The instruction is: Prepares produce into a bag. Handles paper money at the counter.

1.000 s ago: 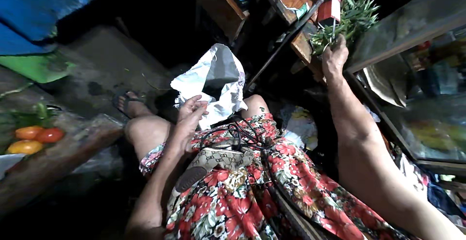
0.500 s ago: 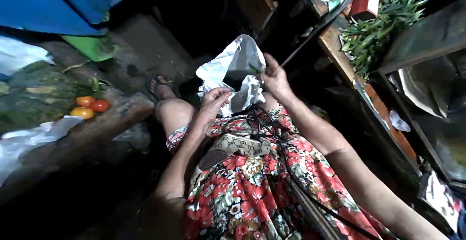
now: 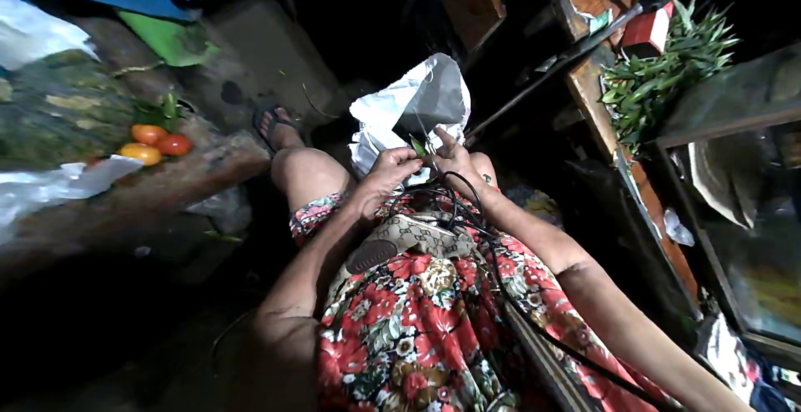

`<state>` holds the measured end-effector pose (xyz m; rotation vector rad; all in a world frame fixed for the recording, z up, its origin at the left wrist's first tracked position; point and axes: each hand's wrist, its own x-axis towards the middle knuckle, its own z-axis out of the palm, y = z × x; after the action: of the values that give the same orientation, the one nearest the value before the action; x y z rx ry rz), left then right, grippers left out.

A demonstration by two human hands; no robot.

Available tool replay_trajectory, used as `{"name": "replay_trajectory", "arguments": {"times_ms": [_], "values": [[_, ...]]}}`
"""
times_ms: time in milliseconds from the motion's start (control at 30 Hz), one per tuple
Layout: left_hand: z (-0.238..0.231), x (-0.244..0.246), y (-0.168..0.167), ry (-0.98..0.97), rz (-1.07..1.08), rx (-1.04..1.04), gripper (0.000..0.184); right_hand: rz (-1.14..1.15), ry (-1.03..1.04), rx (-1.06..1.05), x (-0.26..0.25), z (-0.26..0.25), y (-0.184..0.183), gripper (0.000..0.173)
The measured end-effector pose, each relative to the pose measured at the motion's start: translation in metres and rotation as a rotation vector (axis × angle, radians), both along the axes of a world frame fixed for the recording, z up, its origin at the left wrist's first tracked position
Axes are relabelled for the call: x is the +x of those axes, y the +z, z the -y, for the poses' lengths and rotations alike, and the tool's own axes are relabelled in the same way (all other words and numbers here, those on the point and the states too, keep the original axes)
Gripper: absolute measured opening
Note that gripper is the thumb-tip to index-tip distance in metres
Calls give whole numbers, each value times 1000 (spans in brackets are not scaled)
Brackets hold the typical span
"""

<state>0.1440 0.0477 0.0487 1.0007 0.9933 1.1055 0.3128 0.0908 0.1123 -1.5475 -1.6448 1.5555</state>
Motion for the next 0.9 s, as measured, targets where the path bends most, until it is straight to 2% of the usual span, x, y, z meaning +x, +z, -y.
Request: {"name": "replay_trajectory", "arguments": {"times_ms": [200,333,400,533,900], "values": [[2,3,-6,34,14,-10,19,10,13,-44,0,7,1,71],[0,4,-8,74,151,-55,20,-8,17,-33,5,8,4,42],[-1,2,-7,103,187,-86,21,19,61,-30,11,9,5,35],[-1,-2,-8,103,137,-107,18,70,161,-24,21,15,5,34],[-1,-4,-3,68,93,-87,17,74,211,-63,22,18,6,38]]}}
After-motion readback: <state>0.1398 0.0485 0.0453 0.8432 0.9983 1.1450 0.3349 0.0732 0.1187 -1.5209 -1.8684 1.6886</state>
